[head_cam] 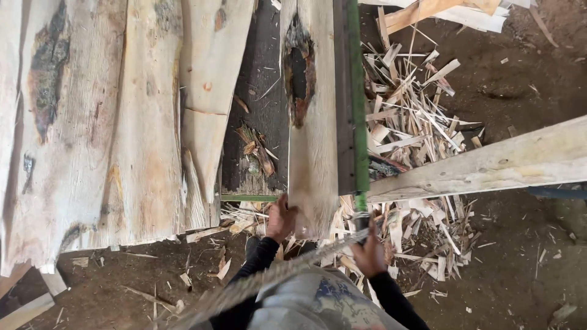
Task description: Trimming wood strips using a manual shear in a workshop.
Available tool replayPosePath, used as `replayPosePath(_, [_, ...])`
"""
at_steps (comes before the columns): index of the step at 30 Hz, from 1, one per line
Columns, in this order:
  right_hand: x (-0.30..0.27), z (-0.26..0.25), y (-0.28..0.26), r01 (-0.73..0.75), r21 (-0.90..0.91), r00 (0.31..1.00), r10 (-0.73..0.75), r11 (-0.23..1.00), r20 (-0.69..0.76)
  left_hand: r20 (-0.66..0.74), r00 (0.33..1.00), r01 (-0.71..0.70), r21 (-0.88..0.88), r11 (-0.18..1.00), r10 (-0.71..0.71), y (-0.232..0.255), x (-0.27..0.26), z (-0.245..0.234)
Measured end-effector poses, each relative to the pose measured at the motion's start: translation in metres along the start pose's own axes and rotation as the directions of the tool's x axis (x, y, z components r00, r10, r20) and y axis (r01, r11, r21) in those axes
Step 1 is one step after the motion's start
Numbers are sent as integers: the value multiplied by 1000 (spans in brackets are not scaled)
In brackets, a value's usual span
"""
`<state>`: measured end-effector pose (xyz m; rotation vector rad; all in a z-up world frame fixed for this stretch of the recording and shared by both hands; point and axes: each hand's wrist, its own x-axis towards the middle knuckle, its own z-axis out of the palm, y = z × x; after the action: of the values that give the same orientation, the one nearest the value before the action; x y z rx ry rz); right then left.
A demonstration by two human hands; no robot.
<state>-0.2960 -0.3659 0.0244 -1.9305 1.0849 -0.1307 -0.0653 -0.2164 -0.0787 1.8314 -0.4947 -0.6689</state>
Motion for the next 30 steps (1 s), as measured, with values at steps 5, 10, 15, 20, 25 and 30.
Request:
replayPosePath(5, [13, 20, 47, 300, -40, 952, -302, 953, -57, 59, 982, 182, -21, 983, -180, 44, -3, -10])
replayPosePath(10, [-16, -39, -51, -105, 39, 990, 100, 994, 103, 123, 987, 151, -454, 878, -106, -31, 41, -8])
replayPosePath(15, [-16, -59, -51, -13, 36, 994, 9, 999, 111, -13, 1000, 8, -232, 973, -12, -8, 66, -56])
replayPosePath(20, [-21, -61, -76, -50, 36, 993, 46, 998, 112, -165, 975, 211, 472, 856, -149, 86, 21, -57])
replayPosePath(25, [-25, -61, -80, -53, 41, 992, 48, 998, 113, -82, 997, 74, 836, 544, -10, 139, 37, -17])
replayPosePath(30, [-28, -65, -90, -92, 116, 991, 79, 989, 110, 69, 997, -39, 871, 489, -44, 101, 73, 27])
